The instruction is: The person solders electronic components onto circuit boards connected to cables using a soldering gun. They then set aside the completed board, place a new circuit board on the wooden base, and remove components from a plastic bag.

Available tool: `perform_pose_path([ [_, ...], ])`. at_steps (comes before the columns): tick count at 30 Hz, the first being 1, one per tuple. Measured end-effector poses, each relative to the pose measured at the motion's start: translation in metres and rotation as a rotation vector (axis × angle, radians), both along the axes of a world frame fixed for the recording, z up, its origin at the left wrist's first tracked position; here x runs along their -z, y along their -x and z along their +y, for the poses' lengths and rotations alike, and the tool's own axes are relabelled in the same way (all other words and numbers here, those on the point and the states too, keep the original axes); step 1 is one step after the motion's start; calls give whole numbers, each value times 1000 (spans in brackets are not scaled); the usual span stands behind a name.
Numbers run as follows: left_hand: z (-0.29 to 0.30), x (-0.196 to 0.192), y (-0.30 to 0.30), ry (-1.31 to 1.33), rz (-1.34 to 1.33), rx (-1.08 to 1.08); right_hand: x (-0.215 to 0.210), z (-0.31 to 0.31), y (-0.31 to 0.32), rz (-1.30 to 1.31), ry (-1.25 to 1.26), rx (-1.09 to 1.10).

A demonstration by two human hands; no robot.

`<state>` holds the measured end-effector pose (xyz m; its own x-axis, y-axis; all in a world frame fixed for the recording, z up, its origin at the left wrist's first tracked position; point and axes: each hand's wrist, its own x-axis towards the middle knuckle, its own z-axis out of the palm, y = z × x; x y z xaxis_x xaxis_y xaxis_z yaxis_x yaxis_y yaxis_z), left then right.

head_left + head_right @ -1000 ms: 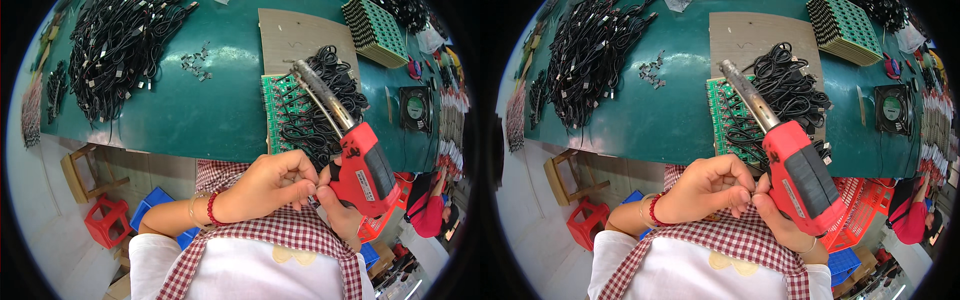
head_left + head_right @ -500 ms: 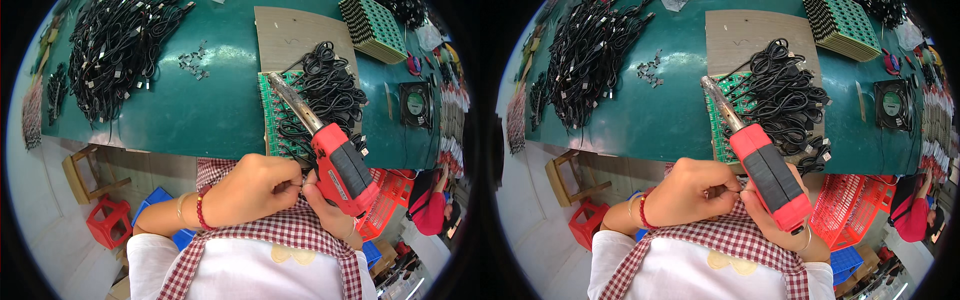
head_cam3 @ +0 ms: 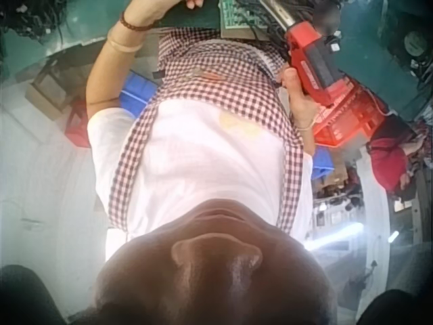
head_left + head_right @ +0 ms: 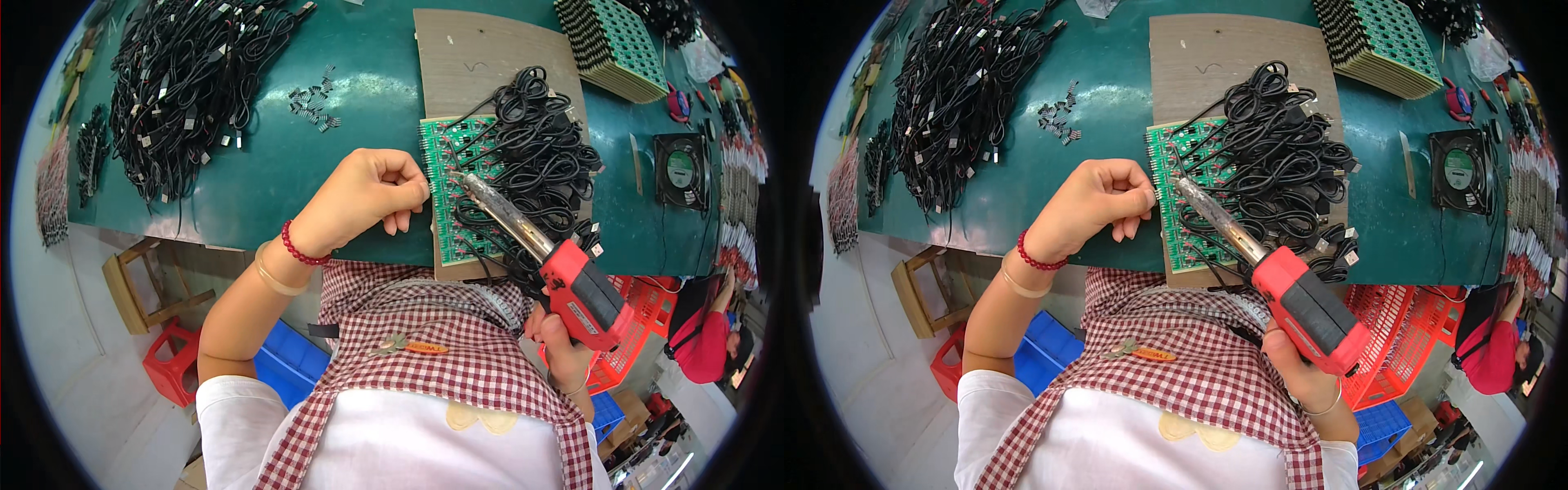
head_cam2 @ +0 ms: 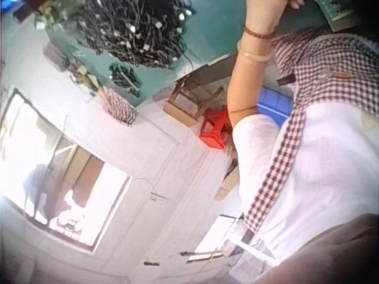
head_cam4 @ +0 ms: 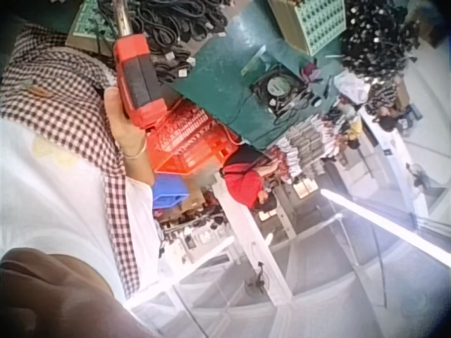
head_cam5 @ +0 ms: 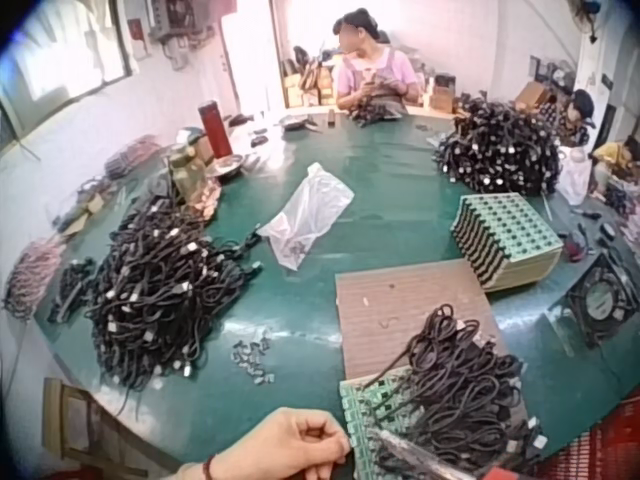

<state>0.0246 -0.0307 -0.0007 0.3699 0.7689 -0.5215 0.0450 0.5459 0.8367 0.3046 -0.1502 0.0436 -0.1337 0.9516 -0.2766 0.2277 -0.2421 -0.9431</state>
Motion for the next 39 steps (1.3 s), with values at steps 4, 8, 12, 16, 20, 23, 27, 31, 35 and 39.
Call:
perform_pose_path([
  [4,4,1,0,8,-29,21,1,-1,0,-41,-2,-8],
  [8,5,2,2,23,-55,35,2,3,2,-63,-1,-47],
  [12,6,3,2,24,-55,54,2,4,0,-85,-2,-96],
  [16,7,2,2,31,-35,59,-4,7,7,-125,-25,-69],
  [20,7,2,2,32,-16,63,-12,8,12,-200,26,-51],
  [23,7,2,2,35,-3,69,-17,8,12,-219,29,-23],
  [27,7,3,2,37,-8,69,-17,4,13,-158,30,70],
  [31,7,0,2,37,1,67,-24,6,17,-74,72,112],
  [35,7,0,1,38,13,64,-26,10,26,112,70,238],
  [39,6,1,1,31,9,63,-19,3,16,-11,90,118],
])
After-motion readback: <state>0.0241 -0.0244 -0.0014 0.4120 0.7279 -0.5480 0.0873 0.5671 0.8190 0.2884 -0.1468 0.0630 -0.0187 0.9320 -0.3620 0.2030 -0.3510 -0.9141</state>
